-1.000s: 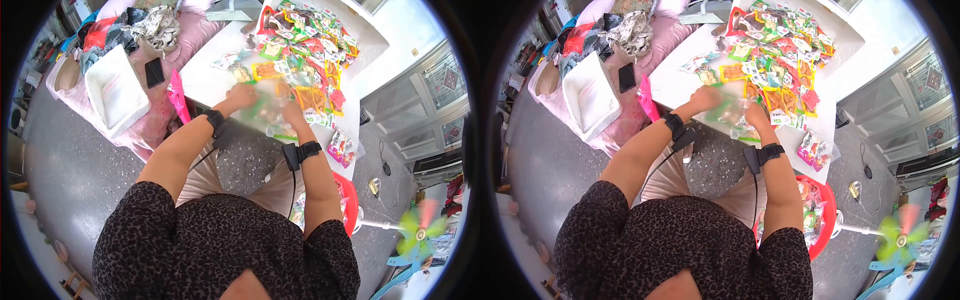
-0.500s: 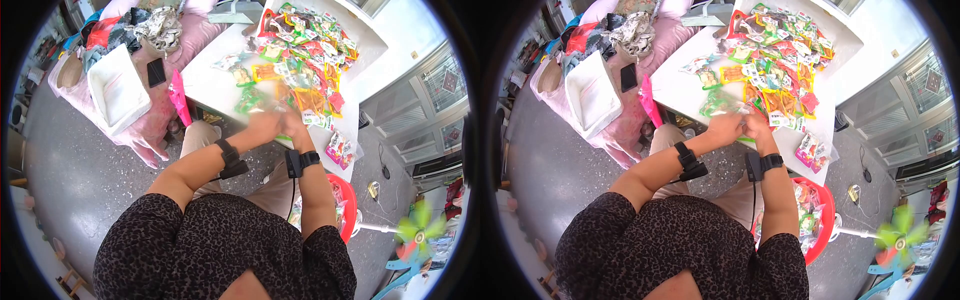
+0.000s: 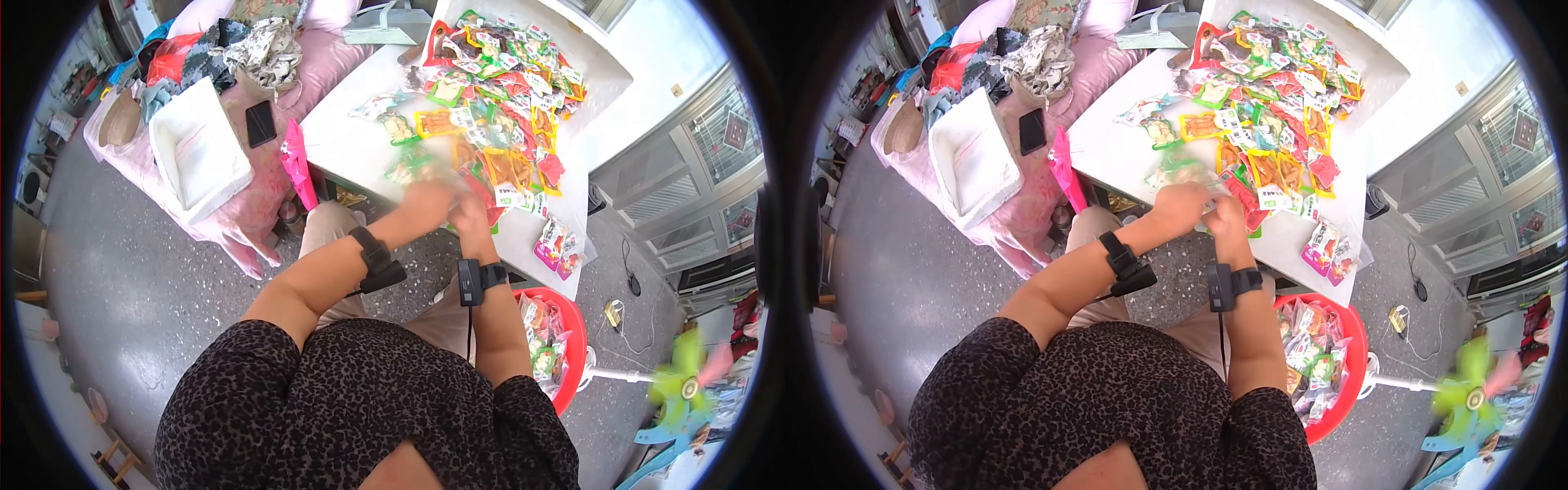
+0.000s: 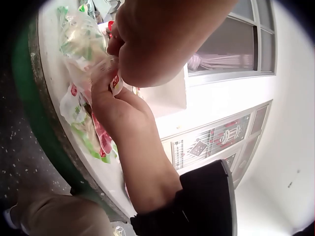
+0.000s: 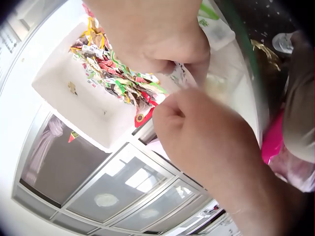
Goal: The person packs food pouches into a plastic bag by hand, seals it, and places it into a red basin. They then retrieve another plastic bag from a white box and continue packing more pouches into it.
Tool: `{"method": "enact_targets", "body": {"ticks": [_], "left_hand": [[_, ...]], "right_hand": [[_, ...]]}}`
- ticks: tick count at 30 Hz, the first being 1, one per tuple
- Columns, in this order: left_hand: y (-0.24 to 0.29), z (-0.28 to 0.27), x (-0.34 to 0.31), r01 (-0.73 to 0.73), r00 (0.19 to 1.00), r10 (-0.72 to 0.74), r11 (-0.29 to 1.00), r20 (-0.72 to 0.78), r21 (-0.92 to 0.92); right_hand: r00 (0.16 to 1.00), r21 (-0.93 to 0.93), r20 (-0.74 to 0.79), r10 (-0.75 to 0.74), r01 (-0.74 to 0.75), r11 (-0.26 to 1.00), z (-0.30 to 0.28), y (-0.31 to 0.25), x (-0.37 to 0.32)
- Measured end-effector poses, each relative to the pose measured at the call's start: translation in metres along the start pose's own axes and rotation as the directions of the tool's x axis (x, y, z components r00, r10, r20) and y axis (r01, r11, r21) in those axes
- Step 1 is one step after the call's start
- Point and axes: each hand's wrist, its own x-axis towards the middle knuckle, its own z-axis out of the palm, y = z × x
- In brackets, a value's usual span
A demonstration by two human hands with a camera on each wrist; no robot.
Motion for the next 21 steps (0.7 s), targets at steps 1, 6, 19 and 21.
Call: {"method": "enact_targets", "body": {"ticks": [1,6,19,21], "left_hand": [[0.001,0.001,0.000,-0.039,0.999,0.040,0.999,-0.015,0.022],[0.006,0.018,0.002,-0.208,0.968,0.209,0.978,-0.138,0.023],[0.020,0.010,-0.008,-0.342,0.895,0.330,0.940,-0.299,0.012],[0.019,0.010,-0.007,-0.436,0.807,0.373,0.899,-0.457,-0.035]], "right_hand": [[0.999,0.050,-0.022,-0.031,0.032,0.998,-0.001,0.004,0.000],[0.995,0.494,-0.093,-0.041,0.081,0.866,0.012,0.007,-0.013],[0.934,0.276,-0.275,0.227,-0.149,0.949,0.035,-0.044,-0.034],[0.986,0.113,-0.167,0.021,-0.002,0.994,0.030,-0.029,-0.032]]}}
